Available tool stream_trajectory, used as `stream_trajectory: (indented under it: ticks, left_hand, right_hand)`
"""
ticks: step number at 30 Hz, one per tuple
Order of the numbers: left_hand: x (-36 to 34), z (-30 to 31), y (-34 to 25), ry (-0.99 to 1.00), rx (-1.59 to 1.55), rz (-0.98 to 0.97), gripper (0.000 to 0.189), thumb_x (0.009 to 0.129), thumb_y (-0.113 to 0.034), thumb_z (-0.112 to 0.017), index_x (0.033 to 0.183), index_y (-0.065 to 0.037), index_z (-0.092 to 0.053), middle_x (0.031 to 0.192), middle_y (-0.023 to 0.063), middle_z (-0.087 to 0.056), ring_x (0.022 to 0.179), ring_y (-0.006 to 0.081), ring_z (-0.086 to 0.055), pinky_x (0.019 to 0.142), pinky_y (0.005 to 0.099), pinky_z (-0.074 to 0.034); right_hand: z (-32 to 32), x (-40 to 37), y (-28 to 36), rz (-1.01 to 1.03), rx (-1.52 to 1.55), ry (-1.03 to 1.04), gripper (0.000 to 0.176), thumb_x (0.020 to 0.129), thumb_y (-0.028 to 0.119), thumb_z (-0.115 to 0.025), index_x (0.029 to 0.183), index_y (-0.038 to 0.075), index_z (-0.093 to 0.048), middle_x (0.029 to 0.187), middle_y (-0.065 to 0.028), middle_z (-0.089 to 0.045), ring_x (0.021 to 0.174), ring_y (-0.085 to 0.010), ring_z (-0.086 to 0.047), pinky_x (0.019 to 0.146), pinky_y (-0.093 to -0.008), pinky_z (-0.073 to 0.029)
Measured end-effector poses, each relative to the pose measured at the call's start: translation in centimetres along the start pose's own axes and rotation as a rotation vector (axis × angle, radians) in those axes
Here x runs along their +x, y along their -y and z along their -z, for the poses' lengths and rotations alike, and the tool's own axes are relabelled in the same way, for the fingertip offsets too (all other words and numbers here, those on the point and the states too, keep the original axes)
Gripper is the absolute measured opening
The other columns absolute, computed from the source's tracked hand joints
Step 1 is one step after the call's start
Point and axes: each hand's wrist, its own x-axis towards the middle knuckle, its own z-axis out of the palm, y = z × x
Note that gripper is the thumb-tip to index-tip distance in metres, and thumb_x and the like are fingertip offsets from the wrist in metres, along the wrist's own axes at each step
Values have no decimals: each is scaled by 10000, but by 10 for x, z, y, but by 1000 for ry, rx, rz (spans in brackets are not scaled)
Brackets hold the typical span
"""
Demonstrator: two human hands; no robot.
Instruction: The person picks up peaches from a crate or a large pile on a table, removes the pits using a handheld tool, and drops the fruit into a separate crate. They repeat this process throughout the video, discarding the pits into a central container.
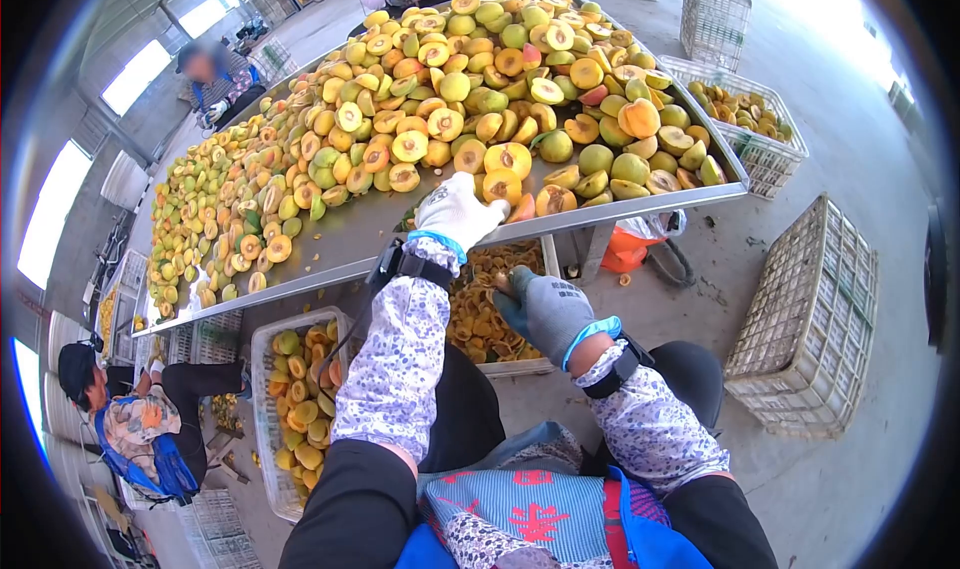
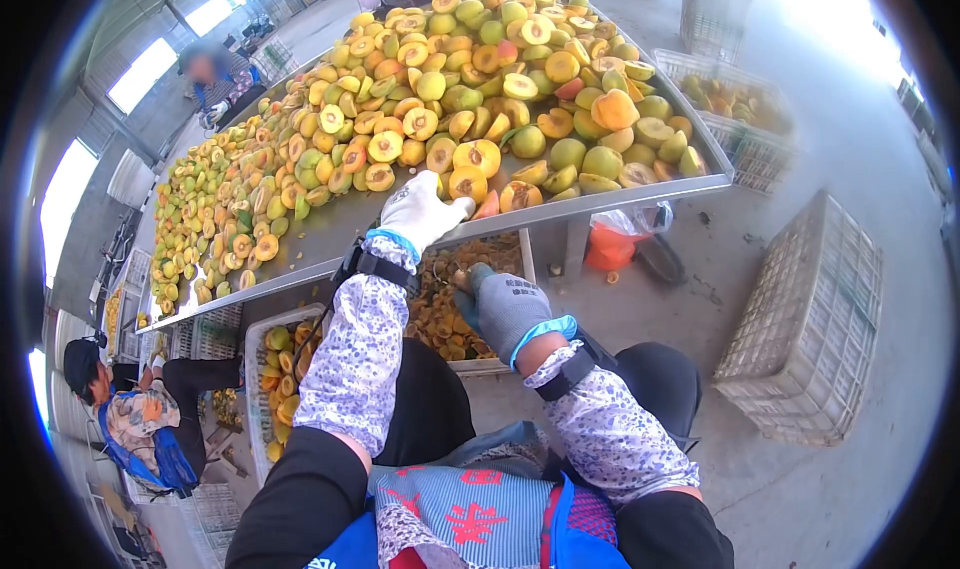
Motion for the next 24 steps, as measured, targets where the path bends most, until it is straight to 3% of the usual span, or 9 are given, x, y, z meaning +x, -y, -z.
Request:
stream_trajectory:
  ticks: [5,8,10,12,16,17,18,21,24]
  left_hand:
    - [27,-18,32,-38,-9,-11,660,788,-386,-734,1312,-17,-576,1231,226,-663,1186,342,-621,1022,408,-476]
    - [11,-5,40,-108,-345,-14,647,817,-289,-732,1374,-26,-535,1215,181,-681,1143,275,-651,960,368,-518]
    - [-4,6,48,-39,-908,33,569,884,-175,-698,1399,-19,-515,1262,126,-651,1094,201,-663,834,324,-575]
    - [-24,14,53,-40,-1386,-63,544,901,-146,-685,1391,13,-509,1292,129,-632,1103,227,-659,857,332,-573]
    - [-52,4,44,65,-1718,-350,506,976,-180,-583,1417,46,-481,1338,174,-597,1224,243,-596,1033,364,-491]
    - [-58,4,38,88,-1735,-361,492,1008,-200,-511,1419,67,-471,1356,185,-582,1258,249,-571,1086,381,-448]
    - [-57,-5,35,131,-1851,-362,471,1017,-221,-494,1383,75,-497,1351,192,-587,1233,278,-591,1057,421,-481]
    - [-42,-41,41,-220,-1565,-295,443,1018,-249,-495,1332,61,-536,1316,207,-611,1186,337,-620,1016,505,-515]
    - [-45,-40,41,-90,-1832,-228,443,1018,-282,-492,1305,48,-565,1286,215,-631,1166,366,-629,1002,548,-522]
  right_hand:
    - [6,0,4,23,38,-81,267,987,322,-592,992,57,-628,860,-217,-702,813,-414,-680,714,-523,-515]
    - [8,2,5,46,97,-198,242,987,290,-599,995,51,-637,859,-214,-701,814,-417,-677,706,-504,-518]
    - [11,3,6,44,149,-280,223,988,261,-601,1002,44,-647,865,-214,-700,823,-420,-676,706,-484,-523]
    - [8,9,7,79,295,-347,219,993,244,-594,1014,35,-657,879,-226,-699,837,-420,-678,708,-470,-526]
    - [-10,27,11,92,702,-310,235,994,235,-591,1042,15,-659,900,-250,-694,867,-429,-677,717,-467,-526]
    - [-16,29,11,115,692,-320,247,995,245,-590,1047,12,-654,901,-257,-690,869,-439,-670,714,-473,-524]
    - [-23,31,10,138,681,-328,259,995,254,-589,1052,9,-650,901,-264,-687,871,-450,-664,710,-479,-522]
    - [-15,25,14,137,484,-294,292,998,280,-586,1068,1,-638,911,-280,-679,878,-478,-645,700,-493,-516]
    - [-7,22,19,107,362,-233,312,1001,299,-581,1074,0,-630,928,-293,-670,888,-498,-622,689,-509,-512]
